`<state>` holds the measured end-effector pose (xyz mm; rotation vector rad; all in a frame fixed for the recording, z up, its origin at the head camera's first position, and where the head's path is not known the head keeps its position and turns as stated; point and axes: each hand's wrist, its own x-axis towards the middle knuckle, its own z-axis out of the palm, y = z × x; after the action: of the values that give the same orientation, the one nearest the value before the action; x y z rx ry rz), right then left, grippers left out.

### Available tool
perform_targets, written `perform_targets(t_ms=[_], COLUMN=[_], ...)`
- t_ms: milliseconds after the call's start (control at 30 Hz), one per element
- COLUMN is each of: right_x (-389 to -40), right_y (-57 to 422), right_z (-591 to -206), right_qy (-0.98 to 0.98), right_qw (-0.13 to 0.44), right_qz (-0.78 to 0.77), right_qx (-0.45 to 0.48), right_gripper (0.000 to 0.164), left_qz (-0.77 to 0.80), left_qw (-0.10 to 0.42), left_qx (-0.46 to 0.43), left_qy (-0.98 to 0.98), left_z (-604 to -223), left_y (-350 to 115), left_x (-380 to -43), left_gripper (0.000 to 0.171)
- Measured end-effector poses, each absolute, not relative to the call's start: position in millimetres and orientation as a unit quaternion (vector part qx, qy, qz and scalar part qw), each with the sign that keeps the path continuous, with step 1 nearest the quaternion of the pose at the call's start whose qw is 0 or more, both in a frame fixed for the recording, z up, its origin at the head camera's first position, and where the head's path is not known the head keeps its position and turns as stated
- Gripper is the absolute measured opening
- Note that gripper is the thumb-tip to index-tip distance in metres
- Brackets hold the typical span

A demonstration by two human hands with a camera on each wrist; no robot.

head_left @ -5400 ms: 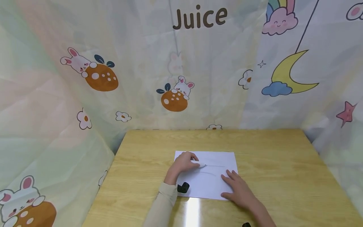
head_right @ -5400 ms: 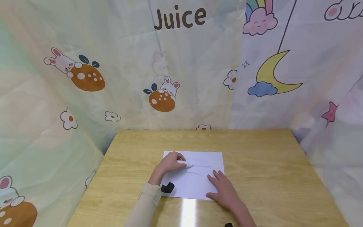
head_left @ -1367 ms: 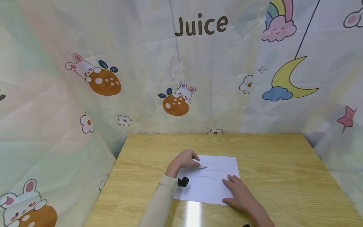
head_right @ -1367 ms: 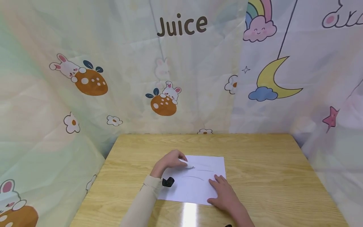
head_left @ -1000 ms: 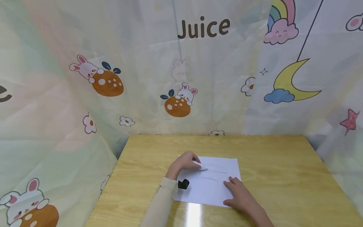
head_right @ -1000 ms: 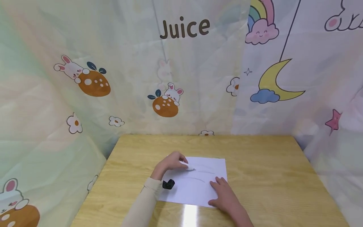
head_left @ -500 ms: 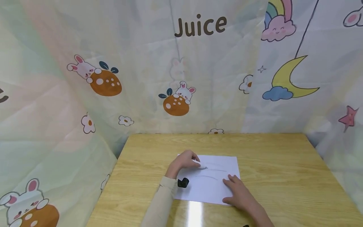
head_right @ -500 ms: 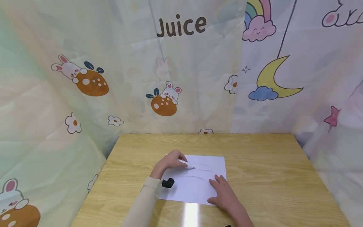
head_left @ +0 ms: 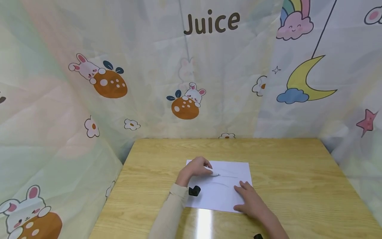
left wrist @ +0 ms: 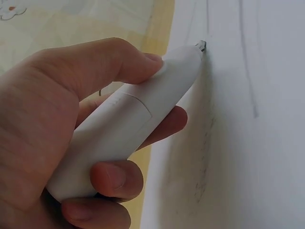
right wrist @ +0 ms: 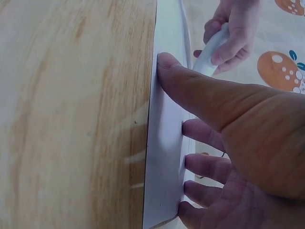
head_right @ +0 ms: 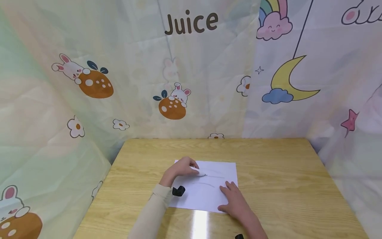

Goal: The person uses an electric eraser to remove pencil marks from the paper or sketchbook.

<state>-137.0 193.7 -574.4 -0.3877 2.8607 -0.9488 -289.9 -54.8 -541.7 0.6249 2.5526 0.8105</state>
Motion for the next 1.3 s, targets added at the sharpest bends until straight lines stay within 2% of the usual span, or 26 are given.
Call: perform_targets(t_ms=[300, 500, 633, 967, 1133, 1300], right_x=[-137.4, -138.6, -137.4, -140.1, -137.5, -136.7], right_y=[195.6, 196.1, 195.9, 198.9, 199.8, 200.8], right_z=[-574.0, -574.6, -573.1, -572.0, -573.9, -574.3], right_qy=[0.935, 0.938, 0.935, 0.937, 0.936, 0.936], right_qw=[0.048, 0.048, 0.048, 0.056, 0.041, 0.052], right_qz=[-0.322, -0.315, -0.322, -0.315, -0.322, -0.319], right_qx=[-0.138, -0.136, -0.141, -0.139, -0.137, -0.137], right_gripper=[0.072, 0.072, 0.072, 0.073, 0.072, 0.072], left_qz=[0.277, 0.289, 0.291, 0.281, 0.281, 0.286], left_qw=[0.193, 0.194, 0.190, 0.220, 0.216, 0.229], left_qx=[0.217, 0.252, 0.236, 0.235, 0.211, 0.227], left_qy=[0.916, 0.903, 0.908, 0.904, 0.911, 0.903], left_z=[-542.4, -544.2, -540.7, -530.9, -526.2, -527.6], left_y=[-52.9, -47.6, -54.2, -42.7, -49.2, -44.3], left_x=[-291.3, -290.1, -287.1, -293.6, -294.0, -294.1], left_gripper=[0.009, 0.012, 0.011, 0.010, 0.009, 0.010])
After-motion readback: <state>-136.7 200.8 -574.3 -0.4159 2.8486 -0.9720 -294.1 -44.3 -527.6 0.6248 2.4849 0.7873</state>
